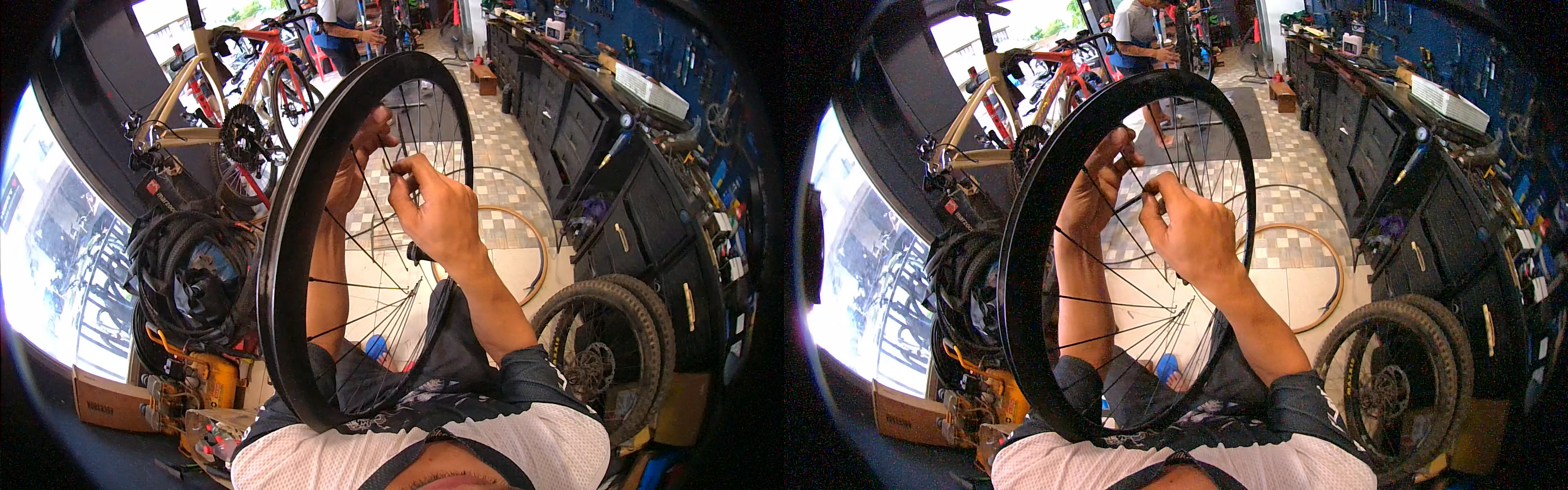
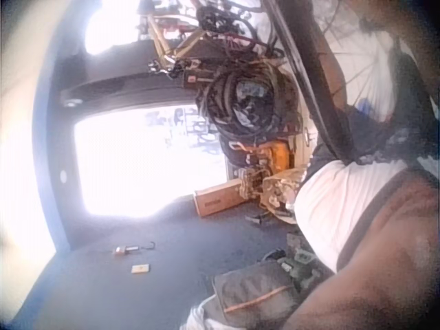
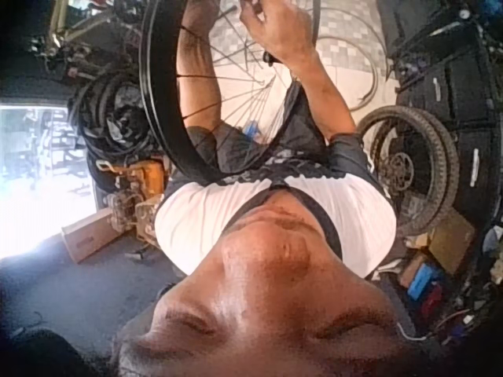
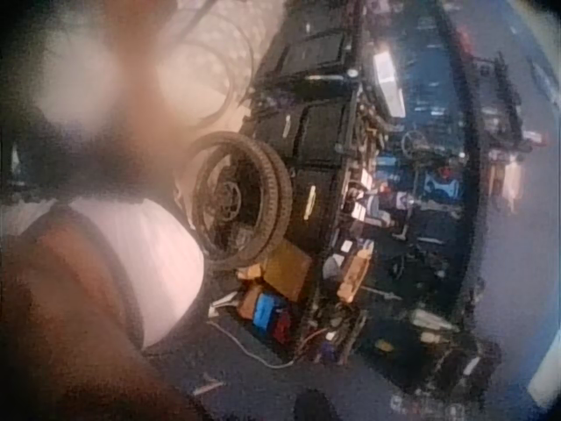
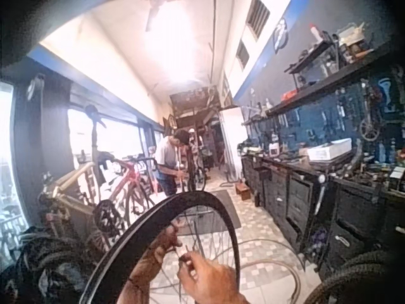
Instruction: The person laces a bicycle wheel by inserting spokes through the rim and hub, threading them through existing spokes, and tightening them by hand. The person rotates the wheel to access different spoke holes and continues the lacing process.
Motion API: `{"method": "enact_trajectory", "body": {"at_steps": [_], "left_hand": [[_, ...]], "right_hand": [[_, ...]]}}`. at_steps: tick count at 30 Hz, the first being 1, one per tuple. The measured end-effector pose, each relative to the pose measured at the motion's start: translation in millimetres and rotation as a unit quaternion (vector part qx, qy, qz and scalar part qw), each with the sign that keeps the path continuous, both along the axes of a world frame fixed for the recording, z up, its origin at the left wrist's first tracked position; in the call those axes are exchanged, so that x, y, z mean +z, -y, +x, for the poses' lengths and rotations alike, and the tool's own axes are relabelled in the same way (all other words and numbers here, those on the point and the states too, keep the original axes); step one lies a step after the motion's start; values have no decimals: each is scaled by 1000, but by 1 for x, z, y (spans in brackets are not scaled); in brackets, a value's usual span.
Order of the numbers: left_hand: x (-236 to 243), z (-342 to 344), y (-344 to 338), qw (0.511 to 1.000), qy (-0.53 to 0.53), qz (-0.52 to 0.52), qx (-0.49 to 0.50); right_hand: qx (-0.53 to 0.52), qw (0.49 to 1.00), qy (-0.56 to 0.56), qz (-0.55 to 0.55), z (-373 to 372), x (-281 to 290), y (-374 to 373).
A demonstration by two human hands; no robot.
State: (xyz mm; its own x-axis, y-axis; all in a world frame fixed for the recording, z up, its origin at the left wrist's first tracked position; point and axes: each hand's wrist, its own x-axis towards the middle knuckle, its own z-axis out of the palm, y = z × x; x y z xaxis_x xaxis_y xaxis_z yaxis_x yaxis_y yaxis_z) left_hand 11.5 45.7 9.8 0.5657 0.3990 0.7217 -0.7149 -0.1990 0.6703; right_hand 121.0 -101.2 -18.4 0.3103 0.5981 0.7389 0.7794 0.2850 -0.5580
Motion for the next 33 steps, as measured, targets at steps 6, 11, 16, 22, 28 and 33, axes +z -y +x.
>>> {"method": "enact_trajectory", "body": {"at_steps": [6, 11, 16, 22, 28, 33], "left_hand": [[2, -6, -3, 998, -45, -47, 2], [-5, -11, 14, 997, -47, -65, 14], [-10, -22, 6, 999, -13, -46, -23], [-26, -11, 7, 993, 28, -98, 56], [-12, 19, 14, 962, -39, -153, 223], [-23, 45, -7, 962, -186, -82, 180]], "right_hand": [[82, 996, 36, -16, 18, -1, -5], [96, 995, 29, -16, 20, -3, -8], [104, 992, 44, -59, 17, 4, -10], [95, 995, 16, 4, 24, -5, -14], [103, 956, -243, 130, 66, -17, -35], [137, 952, -240, 135, 97, -19, -57]]}}
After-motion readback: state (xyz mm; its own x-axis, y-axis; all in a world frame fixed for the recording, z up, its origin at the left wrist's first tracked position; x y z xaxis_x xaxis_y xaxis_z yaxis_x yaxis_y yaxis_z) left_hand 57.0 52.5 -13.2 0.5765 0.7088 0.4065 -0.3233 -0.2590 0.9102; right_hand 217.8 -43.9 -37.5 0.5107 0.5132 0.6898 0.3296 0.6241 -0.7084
